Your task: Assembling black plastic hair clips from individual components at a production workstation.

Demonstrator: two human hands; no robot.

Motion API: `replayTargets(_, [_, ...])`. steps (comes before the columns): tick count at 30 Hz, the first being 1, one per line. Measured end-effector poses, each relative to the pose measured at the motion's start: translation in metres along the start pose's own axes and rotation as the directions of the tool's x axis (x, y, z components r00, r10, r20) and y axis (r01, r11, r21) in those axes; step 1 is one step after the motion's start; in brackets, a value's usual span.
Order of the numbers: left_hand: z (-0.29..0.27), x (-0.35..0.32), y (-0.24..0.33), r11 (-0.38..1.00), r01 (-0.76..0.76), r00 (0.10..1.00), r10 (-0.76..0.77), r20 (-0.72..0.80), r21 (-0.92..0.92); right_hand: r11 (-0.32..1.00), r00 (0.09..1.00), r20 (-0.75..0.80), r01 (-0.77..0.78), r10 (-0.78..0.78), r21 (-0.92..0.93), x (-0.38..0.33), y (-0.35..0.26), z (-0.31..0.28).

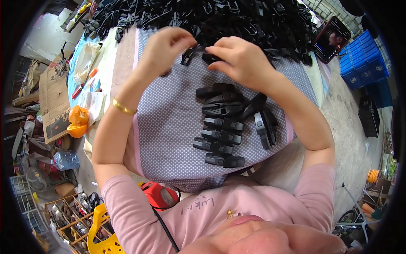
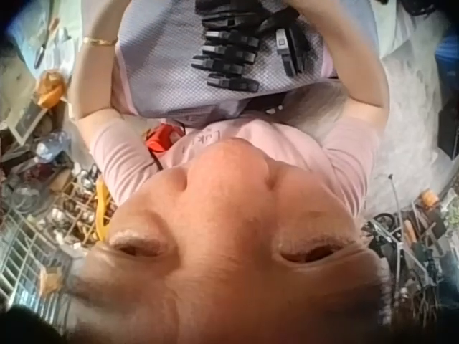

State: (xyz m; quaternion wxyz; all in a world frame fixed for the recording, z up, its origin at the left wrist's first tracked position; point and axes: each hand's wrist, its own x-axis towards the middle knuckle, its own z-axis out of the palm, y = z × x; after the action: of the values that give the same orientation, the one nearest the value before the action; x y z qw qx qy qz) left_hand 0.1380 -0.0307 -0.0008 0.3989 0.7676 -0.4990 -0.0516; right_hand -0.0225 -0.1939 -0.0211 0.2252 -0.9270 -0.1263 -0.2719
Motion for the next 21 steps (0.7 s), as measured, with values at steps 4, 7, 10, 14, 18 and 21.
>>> replayTargets(4, [-0.003,0.033,-0.011,0.790,0.137,0.953,0.060,-0.298,0.597,0.969,0.999,0.039,0.044,-0.035,-0.243,0.001,-0.001,0.012])
replayTargets(7, [-0.007,0.058,-0.044,0.855,0.207,0.972,-0.124,-0.199,0.476,0.977,0.998,0.047,0.052,-0.043,-0.207,0.000,-0.004,0.008])
replayTargets(10, [-0.011,0.057,-0.055,0.894,0.284,0.956,-0.238,-0.170,0.347,0.989,0.998,0.065,0.027,-0.018,-0.144,-0.002,-0.010,0.002])
replayTargets(14, [-0.025,0.037,-0.037,0.946,0.238,0.949,-0.179,-0.260,0.218,0.990,0.992,0.128,0.022,-0.005,-0.136,-0.004,-0.011,-0.008])
replayTargets(18, [-0.040,0.004,-0.011,0.962,0.237,0.970,-0.243,-0.026,-0.137,0.978,0.978,0.187,-0.049,0.088,-0.205,-0.008,-0.015,-0.016])
replayTargets(21, [-0.026,-0.029,0.025,0.860,0.442,0.843,-0.302,0.445,-0.255,0.937,0.979,0.127,-0.111,0.160,-0.331,-0.010,-0.016,-0.016])
